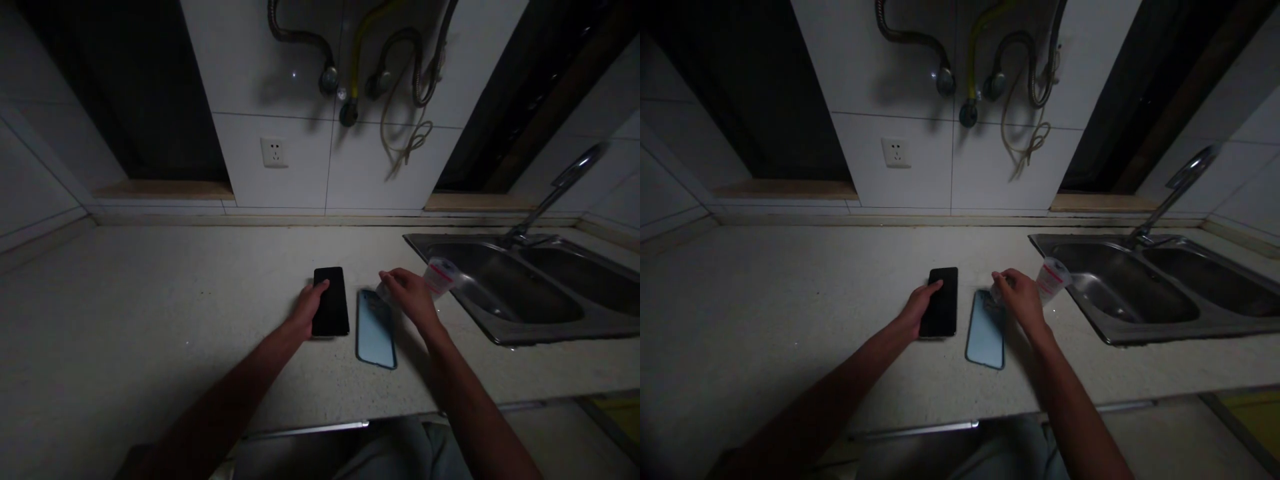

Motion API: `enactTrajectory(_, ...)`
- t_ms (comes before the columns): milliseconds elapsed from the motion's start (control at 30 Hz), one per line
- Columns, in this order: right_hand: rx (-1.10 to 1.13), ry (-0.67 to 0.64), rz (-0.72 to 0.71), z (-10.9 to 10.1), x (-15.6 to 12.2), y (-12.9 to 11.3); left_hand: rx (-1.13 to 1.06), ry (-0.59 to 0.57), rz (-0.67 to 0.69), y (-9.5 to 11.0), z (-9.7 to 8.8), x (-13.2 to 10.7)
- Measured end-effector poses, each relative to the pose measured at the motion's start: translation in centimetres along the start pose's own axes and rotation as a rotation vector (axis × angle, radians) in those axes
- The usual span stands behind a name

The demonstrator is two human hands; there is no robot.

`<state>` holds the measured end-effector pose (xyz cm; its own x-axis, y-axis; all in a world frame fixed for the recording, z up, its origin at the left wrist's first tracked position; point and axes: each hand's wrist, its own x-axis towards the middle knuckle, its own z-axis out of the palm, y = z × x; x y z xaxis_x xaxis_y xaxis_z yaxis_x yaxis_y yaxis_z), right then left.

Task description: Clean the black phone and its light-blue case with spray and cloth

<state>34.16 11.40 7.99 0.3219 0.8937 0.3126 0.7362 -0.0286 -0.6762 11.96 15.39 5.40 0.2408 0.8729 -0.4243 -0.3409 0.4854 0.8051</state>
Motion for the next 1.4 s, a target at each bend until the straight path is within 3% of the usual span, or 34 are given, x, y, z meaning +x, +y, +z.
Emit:
enactTrajectory(100, -0.248, -0.082, 0.057, -1.2, -1.0, 1.3, 0.065, -0.046, 0.042, -0.4, 0.2, -0.3)
enactTrajectory(200, -0.468, -0.273, 0.134, -1.7, -2.5, 2.1, 0.127, -0.066, 0.092, -0.6, 0.2, -0.5)
enactTrajectory(367, -0.477, -0.469, 0.136, -1.0, -3.5, 1.9, 0.171, -0.112, 0.120, -1.2, 0.4, -0.6)
enactTrajectory(533, -0.471, -0.470, 0.056, 0.4, -3.4, 1.3, 0.168, -0.147, 0.112, -1.8, 0.6, -0.4)
enactTrajectory(667, -0.262, -0.474, 0.080, 1.3, -3.5, 0.9, 0.186, -0.176, 0.113, -1.8, 0.4, -0.2)
enactTrajectory(867, 0.116, -0.405, 0.277, 2.5, -3.8, 0.5, 0.221, -0.240, 0.075, -1.0, 0.3, -0.4)
enactTrajectory(1100, 0.198, -0.310, 0.205, 3.2, -4.3, 1.1, 0.299, -0.423, 0.006, 0.3, -0.5, -0.4)
enactTrajectory(1233, 0.366, -0.277, 0.212, 3.8, -4.6, 1.7, 0.375, -0.371, 0.067, 0.5, -0.8, -0.3)
enactTrajectory(1400, 0.622, -0.264, 0.296, 4.8, -4.5, 1.2, 0.343, -0.181, 0.197, 0.1, -0.6, -0.1)
